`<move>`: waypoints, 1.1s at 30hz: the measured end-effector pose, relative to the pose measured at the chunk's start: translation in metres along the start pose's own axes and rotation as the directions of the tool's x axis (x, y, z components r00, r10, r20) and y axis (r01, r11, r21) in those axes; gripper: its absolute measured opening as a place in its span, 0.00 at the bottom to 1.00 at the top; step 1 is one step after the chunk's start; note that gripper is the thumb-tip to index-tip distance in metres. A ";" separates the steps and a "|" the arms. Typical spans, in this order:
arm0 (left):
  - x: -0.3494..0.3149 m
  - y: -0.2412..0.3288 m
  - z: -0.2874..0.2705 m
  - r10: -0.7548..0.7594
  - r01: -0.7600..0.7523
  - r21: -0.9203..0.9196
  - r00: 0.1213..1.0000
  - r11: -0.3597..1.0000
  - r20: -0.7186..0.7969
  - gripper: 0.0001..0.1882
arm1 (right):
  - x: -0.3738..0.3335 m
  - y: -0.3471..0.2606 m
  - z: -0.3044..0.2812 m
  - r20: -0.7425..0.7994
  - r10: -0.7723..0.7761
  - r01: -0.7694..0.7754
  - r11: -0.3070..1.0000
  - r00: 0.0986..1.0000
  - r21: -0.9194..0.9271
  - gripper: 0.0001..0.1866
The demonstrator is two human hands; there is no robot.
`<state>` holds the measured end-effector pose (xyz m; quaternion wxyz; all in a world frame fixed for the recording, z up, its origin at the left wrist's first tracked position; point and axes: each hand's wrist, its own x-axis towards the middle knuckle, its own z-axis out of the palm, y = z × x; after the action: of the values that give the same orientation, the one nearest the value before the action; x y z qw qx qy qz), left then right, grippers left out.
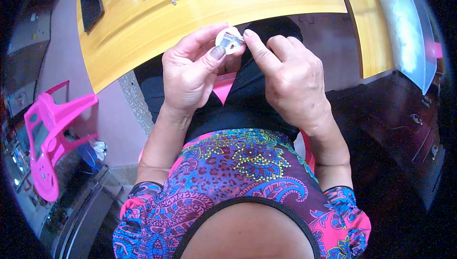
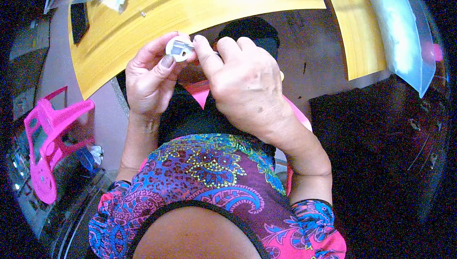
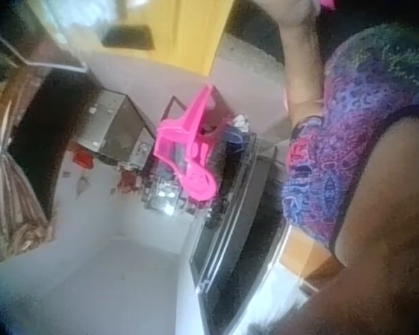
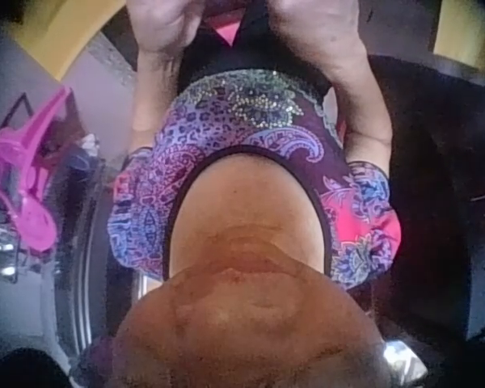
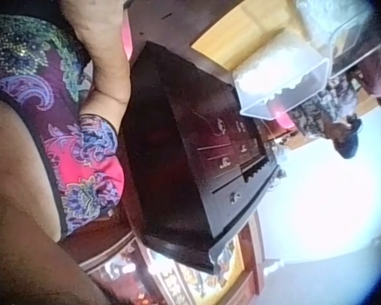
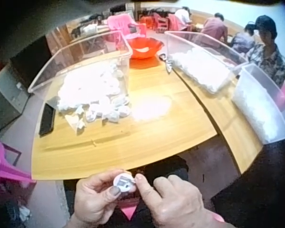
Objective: The person uses a small tool to scrape the inside of a white plastic cap, then reaches into a clear bin to pick up more caps. They continue scraping the interior of the caps one at a time.
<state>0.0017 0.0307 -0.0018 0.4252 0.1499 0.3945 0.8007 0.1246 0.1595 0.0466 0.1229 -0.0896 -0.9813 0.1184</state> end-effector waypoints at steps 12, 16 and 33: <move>0.002 0.005 0.001 -0.036 0.032 -0.073 0.998 0.997 -0.052 0.15 | -0.003 -0.001 0.000 -0.066 0.071 -0.066 0.994 0.995 0.085 0.24; 0.001 0.001 0.000 -0.033 0.032 -0.069 0.999 0.997 -0.026 0.15 | -0.002 -0.003 -0.001 -0.056 0.081 -0.076 0.994 0.995 0.081 0.24; 0.000 -0.005 0.001 0.047 -0.045 0.087 0.999 0.995 -0.013 0.17 | -0.003 -0.005 -0.001 0.028 0.018 -0.017 0.998 0.999 -0.067 0.21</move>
<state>0.0052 0.0325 -0.0055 0.3969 0.1714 0.4283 0.7935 0.1272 0.1541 0.0485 0.1049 -0.1006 -0.9855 0.0878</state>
